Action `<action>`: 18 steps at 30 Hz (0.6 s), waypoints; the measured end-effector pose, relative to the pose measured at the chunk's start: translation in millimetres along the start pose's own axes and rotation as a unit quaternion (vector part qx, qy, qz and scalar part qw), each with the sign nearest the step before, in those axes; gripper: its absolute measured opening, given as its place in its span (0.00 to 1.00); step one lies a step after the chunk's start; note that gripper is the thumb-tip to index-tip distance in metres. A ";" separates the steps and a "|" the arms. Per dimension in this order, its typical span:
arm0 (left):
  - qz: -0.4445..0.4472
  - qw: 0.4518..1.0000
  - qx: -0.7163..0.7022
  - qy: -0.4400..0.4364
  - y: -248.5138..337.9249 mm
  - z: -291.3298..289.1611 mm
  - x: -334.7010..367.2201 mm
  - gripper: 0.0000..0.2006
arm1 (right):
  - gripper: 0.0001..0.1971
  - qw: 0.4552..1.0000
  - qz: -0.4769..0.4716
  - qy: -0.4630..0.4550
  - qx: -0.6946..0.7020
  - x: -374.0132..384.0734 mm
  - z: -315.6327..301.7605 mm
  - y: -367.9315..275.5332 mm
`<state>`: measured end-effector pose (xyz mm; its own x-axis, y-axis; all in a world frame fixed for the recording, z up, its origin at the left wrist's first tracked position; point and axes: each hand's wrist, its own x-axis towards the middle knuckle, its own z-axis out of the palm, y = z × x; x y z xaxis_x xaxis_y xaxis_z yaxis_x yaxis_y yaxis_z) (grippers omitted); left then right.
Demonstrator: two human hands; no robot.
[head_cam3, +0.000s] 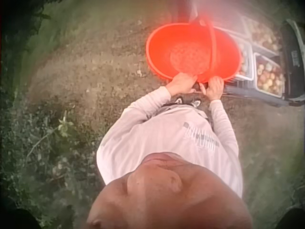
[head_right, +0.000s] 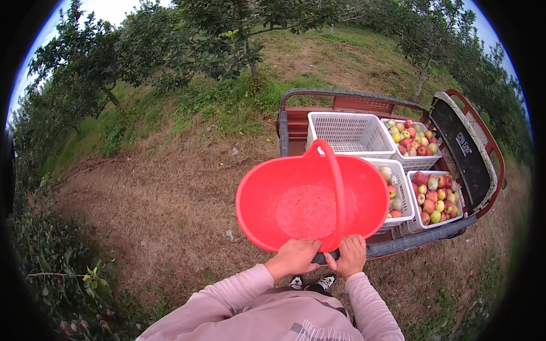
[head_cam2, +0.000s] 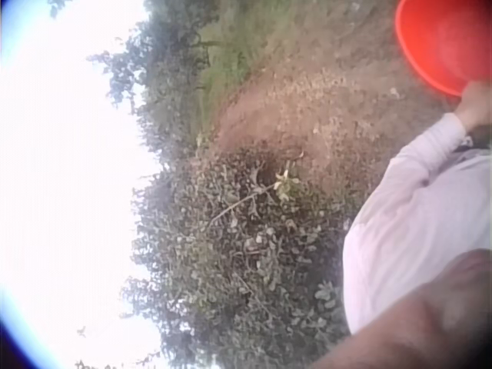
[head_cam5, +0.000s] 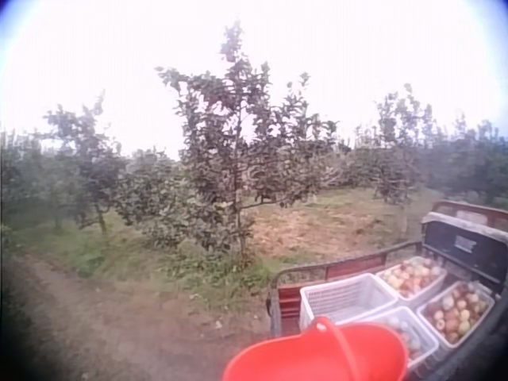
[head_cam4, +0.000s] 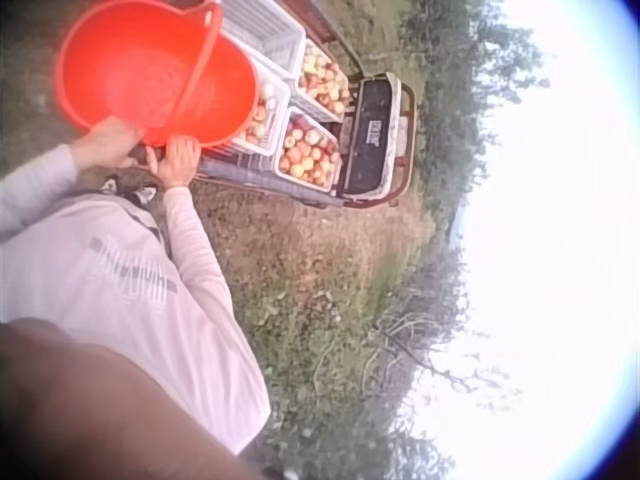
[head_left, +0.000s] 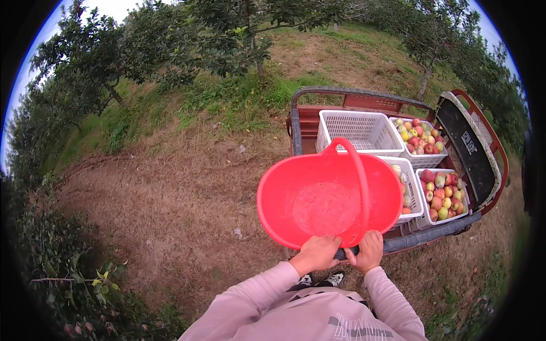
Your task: The person transfers apples from a red bucket into white plastic crates on a cart. They handle the apples one at a time, placing them into the crates. The person then empties the bucket and sets it aside.
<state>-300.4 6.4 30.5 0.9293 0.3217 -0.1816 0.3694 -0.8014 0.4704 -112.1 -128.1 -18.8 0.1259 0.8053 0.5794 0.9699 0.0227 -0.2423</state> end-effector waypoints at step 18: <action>0.005 1.000 0.019 0.012 -2.6 6.2 1.3 0.29 | 0.25 1.000 0.000 -0.006 -0.008 2.5 -6.3 -0.5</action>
<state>-300.2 5.7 23.6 0.9325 0.3260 -0.1555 0.3609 -0.8232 0.4383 -110.9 -129.8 -12.3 0.1244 0.8125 0.5695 0.9729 0.0128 -0.2307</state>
